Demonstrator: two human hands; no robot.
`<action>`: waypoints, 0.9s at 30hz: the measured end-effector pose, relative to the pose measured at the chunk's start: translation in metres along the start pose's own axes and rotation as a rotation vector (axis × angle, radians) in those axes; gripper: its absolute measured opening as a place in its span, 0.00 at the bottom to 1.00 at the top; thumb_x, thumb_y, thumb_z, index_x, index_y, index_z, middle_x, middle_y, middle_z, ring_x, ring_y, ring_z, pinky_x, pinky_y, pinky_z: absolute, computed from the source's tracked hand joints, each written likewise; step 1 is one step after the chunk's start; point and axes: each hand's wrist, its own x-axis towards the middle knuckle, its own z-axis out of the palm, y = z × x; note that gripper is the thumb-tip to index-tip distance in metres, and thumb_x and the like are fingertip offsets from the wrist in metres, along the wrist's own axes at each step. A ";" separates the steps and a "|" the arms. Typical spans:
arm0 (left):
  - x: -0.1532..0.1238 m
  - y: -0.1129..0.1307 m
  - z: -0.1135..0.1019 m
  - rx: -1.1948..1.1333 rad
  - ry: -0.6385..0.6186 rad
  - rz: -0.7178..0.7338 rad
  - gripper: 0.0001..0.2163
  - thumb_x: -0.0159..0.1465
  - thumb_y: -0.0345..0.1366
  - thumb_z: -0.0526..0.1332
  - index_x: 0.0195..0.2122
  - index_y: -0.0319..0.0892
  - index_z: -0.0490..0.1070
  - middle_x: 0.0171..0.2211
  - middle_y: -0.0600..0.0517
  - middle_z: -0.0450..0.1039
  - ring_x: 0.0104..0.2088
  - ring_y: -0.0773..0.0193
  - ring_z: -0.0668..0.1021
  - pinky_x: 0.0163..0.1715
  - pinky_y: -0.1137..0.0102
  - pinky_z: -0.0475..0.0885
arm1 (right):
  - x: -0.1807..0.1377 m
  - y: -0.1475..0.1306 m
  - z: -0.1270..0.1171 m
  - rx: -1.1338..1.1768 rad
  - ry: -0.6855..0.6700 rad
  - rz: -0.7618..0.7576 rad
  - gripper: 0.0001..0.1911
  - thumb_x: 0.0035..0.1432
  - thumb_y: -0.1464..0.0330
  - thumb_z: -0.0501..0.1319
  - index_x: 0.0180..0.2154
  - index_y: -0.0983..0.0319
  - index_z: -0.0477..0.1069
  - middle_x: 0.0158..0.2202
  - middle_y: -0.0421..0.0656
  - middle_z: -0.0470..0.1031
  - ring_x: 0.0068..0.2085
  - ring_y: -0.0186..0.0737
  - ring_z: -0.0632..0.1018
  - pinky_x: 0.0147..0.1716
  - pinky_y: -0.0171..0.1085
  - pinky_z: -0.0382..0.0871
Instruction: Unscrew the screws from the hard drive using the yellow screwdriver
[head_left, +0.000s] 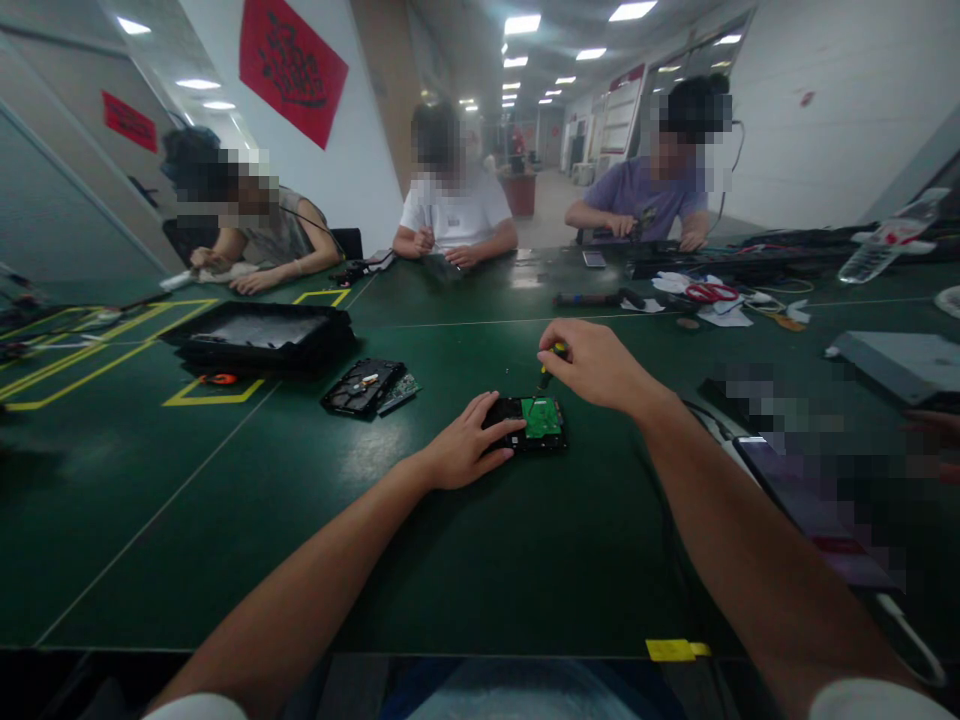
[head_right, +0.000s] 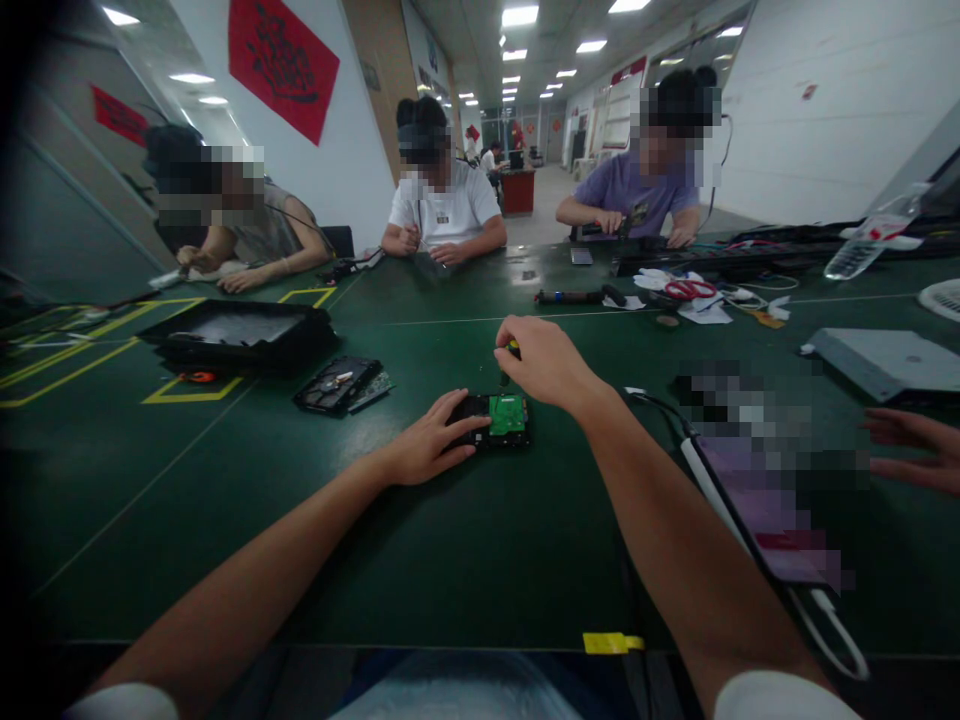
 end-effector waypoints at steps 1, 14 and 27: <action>0.000 0.000 0.000 0.001 0.000 0.001 0.25 0.76 0.47 0.57 0.73 0.53 0.63 0.78 0.42 0.40 0.77 0.36 0.50 0.72 0.38 0.55 | 0.000 -0.001 -0.001 0.014 -0.006 -0.012 0.02 0.67 0.69 0.63 0.39 0.60 0.75 0.40 0.45 0.81 0.40 0.44 0.77 0.41 0.41 0.65; -0.001 -0.001 0.001 0.003 0.003 0.010 0.25 0.76 0.47 0.57 0.73 0.53 0.63 0.78 0.42 0.40 0.77 0.36 0.49 0.72 0.38 0.56 | -0.004 -0.006 -0.010 0.081 -0.073 0.073 0.14 0.64 0.72 0.61 0.50 0.59 0.77 0.36 0.43 0.82 0.36 0.43 0.79 0.38 0.40 0.67; 0.000 0.000 0.000 0.008 -0.001 0.001 0.25 0.76 0.47 0.57 0.73 0.52 0.63 0.78 0.42 0.40 0.77 0.36 0.49 0.72 0.39 0.55 | 0.000 -0.001 -0.001 -0.044 -0.004 0.033 0.03 0.66 0.68 0.65 0.40 0.60 0.75 0.41 0.46 0.80 0.41 0.46 0.77 0.43 0.41 0.66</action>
